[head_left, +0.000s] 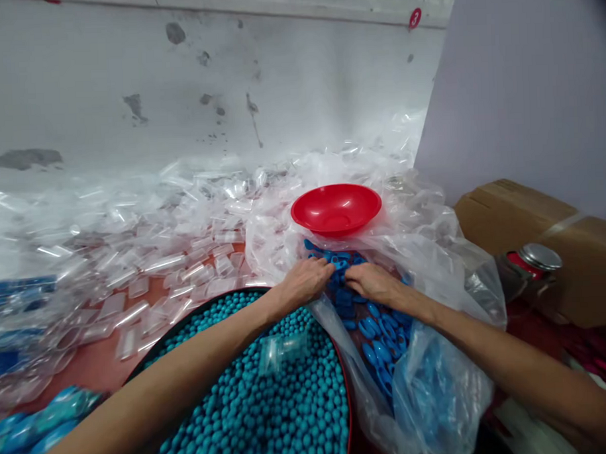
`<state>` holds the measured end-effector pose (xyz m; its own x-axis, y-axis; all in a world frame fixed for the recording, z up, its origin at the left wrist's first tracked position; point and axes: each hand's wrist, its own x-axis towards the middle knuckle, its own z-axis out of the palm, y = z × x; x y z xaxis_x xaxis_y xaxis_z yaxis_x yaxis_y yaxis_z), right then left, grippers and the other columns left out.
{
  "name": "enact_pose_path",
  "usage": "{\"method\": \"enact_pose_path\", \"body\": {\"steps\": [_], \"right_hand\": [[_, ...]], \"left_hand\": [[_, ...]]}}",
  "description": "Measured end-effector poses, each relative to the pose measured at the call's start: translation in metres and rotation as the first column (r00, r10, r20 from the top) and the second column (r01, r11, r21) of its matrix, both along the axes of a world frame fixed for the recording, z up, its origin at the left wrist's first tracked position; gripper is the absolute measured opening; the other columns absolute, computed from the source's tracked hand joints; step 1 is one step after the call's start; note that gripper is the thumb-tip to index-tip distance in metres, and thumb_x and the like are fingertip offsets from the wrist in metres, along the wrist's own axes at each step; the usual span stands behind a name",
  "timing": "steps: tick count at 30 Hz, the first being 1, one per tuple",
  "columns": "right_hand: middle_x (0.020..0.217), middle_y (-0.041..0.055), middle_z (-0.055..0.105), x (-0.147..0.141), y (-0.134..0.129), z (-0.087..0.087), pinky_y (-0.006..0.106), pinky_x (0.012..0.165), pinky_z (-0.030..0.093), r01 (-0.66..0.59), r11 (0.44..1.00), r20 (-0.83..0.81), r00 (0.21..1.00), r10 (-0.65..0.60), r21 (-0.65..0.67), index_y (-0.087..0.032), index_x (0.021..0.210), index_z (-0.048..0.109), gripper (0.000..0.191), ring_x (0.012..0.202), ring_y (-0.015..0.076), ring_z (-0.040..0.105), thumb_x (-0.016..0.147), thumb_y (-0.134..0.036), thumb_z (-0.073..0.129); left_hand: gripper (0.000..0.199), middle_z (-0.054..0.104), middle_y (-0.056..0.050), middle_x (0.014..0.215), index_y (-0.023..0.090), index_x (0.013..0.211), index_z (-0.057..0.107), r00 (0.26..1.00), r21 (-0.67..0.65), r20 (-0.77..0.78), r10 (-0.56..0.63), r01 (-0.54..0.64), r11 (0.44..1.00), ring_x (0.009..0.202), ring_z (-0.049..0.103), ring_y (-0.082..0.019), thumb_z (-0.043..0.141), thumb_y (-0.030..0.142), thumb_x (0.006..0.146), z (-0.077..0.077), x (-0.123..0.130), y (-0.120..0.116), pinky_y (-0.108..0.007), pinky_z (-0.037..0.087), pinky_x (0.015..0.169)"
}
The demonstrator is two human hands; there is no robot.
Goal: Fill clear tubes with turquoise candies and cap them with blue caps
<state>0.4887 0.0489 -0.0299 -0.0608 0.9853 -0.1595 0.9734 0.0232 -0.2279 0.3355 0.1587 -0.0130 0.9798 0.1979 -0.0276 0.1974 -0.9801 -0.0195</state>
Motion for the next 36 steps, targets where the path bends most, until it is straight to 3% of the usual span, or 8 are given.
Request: {"method": "enact_pose_path", "body": {"steps": [6,9,13,17,20,29,33,36], "right_hand": [[0.084,0.0052,0.063,-0.004,-0.024,-0.023,0.024,0.062,0.034,0.060,0.996,0.047,0.997,-0.057,-0.060,-0.019,0.085,0.062,0.024,0.078,0.0170,0.056,0.082,-0.028,0.040],[0.084,0.0053,0.063,0.005,-0.033,-0.023,0.024,0.061,0.035,0.059,0.987,0.106,0.993,-0.044,-0.147,-0.020,0.087,0.062,0.022,0.078,0.0185,0.057,0.079,-0.028,0.043],[0.076,0.0068,0.064,0.011,-0.038,-0.016,0.025,0.056,0.035,0.116,0.974,0.179,0.981,-0.081,-0.197,-0.018,0.078,0.063,0.020,0.073,0.0205,0.059,0.075,-0.031,0.049],[0.083,0.0071,0.065,0.005,-0.022,-0.013,0.025,0.061,0.035,0.145,0.985,0.108,0.985,-0.136,-0.088,-0.020,0.084,0.062,0.027,0.079,0.0193,0.058,0.083,-0.028,0.036],[0.087,0.0070,0.064,0.000,-0.006,-0.018,0.025,0.066,0.035,0.155,0.988,0.026,0.988,-0.154,-0.022,-0.019,0.087,0.060,0.026,0.082,0.0178,0.057,0.085,-0.025,0.035],[0.097,0.0073,0.061,0.005,0.005,-0.028,0.026,0.068,0.036,0.167,0.986,0.022,0.986,-0.167,0.001,-0.020,0.097,0.056,0.024,0.089,0.0201,0.055,0.084,-0.027,0.037],[0.100,0.0114,0.058,-0.003,0.007,-0.027,0.028,0.069,0.037,0.172,0.985,0.036,0.984,-0.172,0.008,-0.016,0.103,0.053,0.030,0.089,0.0231,0.055,0.079,-0.034,0.045],[0.097,0.0083,0.060,-0.002,-0.001,-0.024,0.027,0.069,0.038,0.122,0.993,0.015,0.992,-0.122,-0.003,-0.019,0.102,0.055,0.028,0.089,0.0212,0.056,0.079,-0.031,0.045]], "left_hand": [[0.019,0.065,-0.008,0.076,0.017,0.080,0.063,0.990,-0.093,-0.140,0.031,-0.045,0.995,0.072,0.060,-0.020,0.045,0.021,0.076,-0.012,-0.006,0.002,-0.028,0.044,0.064],[0.019,0.066,-0.007,0.072,0.018,0.074,0.064,0.984,-0.124,-0.173,0.038,-0.060,0.991,0.069,0.061,-0.019,0.045,0.018,0.074,-0.008,-0.008,0.001,-0.027,0.045,0.063],[0.022,0.066,-0.009,0.081,0.018,0.087,0.062,0.985,-0.135,-0.149,0.082,-0.103,0.985,0.078,0.061,-0.022,0.043,0.019,0.075,-0.008,0.001,-0.008,-0.030,0.045,0.067],[0.026,0.065,-0.009,0.091,0.021,0.097,0.058,0.982,-0.144,-0.132,0.134,-0.152,0.978,0.085,0.060,-0.023,0.042,0.022,0.076,-0.015,0.018,-0.021,-0.032,0.045,0.071],[0.024,0.065,-0.013,0.088,0.017,0.092,0.060,0.967,-0.131,-0.162,0.195,-0.217,0.967,0.083,0.061,-0.026,0.043,0.020,0.075,-0.020,0.022,-0.026,-0.035,0.046,0.069],[0.024,0.063,-0.014,0.089,0.016,0.095,0.058,0.924,-0.115,-0.174,0.340,-0.362,0.925,0.088,0.059,-0.025,0.041,0.018,0.077,-0.026,0.018,-0.022,-0.036,0.044,0.074],[0.025,0.063,-0.015,0.089,0.015,0.095,0.058,0.925,-0.138,-0.154,0.348,-0.369,0.919,0.087,0.059,-0.024,0.040,0.017,0.077,-0.025,0.022,-0.024,-0.036,0.044,0.074],[0.020,0.065,-0.009,0.083,0.018,0.086,0.061,0.937,-0.186,-0.151,0.315,-0.340,0.922,0.082,0.060,-0.022,0.047,0.020,0.073,-0.019,0.020,-0.024,-0.031,0.045,0.071]]}}
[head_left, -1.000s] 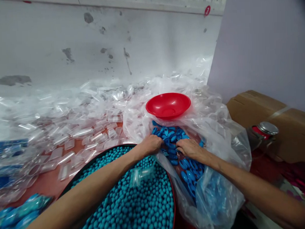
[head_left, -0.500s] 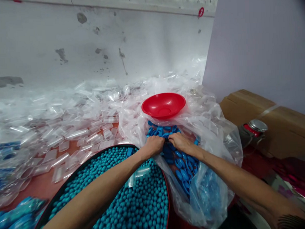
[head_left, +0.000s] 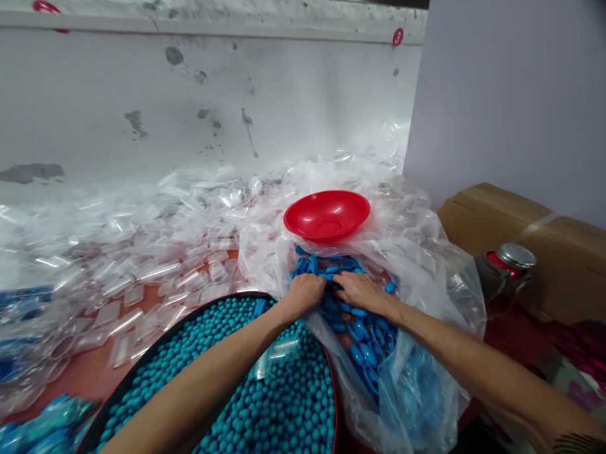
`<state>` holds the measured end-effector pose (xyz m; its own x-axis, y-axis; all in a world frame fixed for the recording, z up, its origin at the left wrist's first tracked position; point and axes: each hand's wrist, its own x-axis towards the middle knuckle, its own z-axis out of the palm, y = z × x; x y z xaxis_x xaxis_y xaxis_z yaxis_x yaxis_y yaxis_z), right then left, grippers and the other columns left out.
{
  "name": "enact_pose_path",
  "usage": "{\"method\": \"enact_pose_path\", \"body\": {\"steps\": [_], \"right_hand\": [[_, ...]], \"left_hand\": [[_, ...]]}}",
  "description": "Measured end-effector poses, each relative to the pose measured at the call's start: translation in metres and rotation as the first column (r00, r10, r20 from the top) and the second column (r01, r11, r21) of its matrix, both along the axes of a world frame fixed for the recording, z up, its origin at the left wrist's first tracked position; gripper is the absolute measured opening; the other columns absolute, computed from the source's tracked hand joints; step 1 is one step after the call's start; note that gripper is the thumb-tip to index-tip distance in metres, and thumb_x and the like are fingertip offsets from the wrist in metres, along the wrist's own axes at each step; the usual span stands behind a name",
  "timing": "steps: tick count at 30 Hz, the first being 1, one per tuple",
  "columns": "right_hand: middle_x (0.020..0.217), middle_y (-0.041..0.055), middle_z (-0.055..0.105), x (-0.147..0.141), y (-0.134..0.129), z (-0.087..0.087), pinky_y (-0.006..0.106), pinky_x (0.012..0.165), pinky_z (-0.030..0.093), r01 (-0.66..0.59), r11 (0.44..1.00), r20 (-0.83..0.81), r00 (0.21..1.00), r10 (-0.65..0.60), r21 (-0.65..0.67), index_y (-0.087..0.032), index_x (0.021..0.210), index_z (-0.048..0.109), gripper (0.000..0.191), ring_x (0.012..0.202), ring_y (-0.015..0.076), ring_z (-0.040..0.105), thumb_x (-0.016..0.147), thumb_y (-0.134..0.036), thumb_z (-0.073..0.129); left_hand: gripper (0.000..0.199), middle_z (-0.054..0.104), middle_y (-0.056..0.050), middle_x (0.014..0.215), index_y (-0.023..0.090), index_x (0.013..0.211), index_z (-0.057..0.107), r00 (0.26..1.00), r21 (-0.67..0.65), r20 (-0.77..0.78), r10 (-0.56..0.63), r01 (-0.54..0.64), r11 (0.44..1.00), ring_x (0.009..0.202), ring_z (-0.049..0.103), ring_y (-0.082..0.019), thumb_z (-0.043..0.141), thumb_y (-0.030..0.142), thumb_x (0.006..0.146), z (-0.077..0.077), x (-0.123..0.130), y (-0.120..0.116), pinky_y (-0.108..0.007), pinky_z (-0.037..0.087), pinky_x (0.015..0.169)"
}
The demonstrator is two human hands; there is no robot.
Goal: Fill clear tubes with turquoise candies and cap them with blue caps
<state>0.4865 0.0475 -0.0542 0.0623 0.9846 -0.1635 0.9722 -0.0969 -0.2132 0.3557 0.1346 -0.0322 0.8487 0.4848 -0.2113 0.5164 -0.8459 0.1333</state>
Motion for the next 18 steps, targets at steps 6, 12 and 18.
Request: {"method": "enact_pose_path", "body": {"steps": [6,12,18], "right_hand": [[0.084,-0.0020,0.065,0.028,-0.004,0.012,0.020,0.066,0.040,-0.172,0.984,-0.222,0.962,0.160,-0.039,-0.024,0.089,0.063,0.019,0.076,0.0137,0.058,0.077,-0.024,0.048],[0.104,0.0137,0.055,0.029,0.025,0.011,0.031,0.082,0.036,0.045,0.990,-0.087,0.996,-0.034,0.133,-0.010,0.109,0.050,0.032,0.097,0.0220,0.050,0.081,-0.020,0.040],[0.100,0.0096,0.056,0.007,0.015,0.003,0.027,0.077,0.038,-0.055,0.996,-0.089,0.994,0.061,0.073,-0.014,0.101,0.054,0.027,0.091,0.0188,0.053,0.076,-0.014,0.043]], "left_hand": [[0.023,0.062,-0.008,0.088,0.018,0.091,0.058,0.989,-0.006,0.098,0.114,-0.114,0.993,0.084,0.058,-0.019,0.041,0.027,0.078,0.010,-0.003,0.010,-0.027,0.044,0.071],[0.031,0.054,-0.018,0.101,0.007,0.106,0.046,0.932,0.050,0.147,0.330,-0.340,0.939,0.094,0.054,-0.025,0.037,0.018,0.078,-0.004,0.013,0.026,-0.035,0.042,0.077],[0.032,0.054,-0.015,0.108,0.012,0.107,0.049,0.970,-0.021,0.151,0.189,-0.188,0.982,0.103,0.049,-0.026,0.039,0.022,0.079,-0.010,0.021,0.013,-0.039,0.037,0.086]]}}
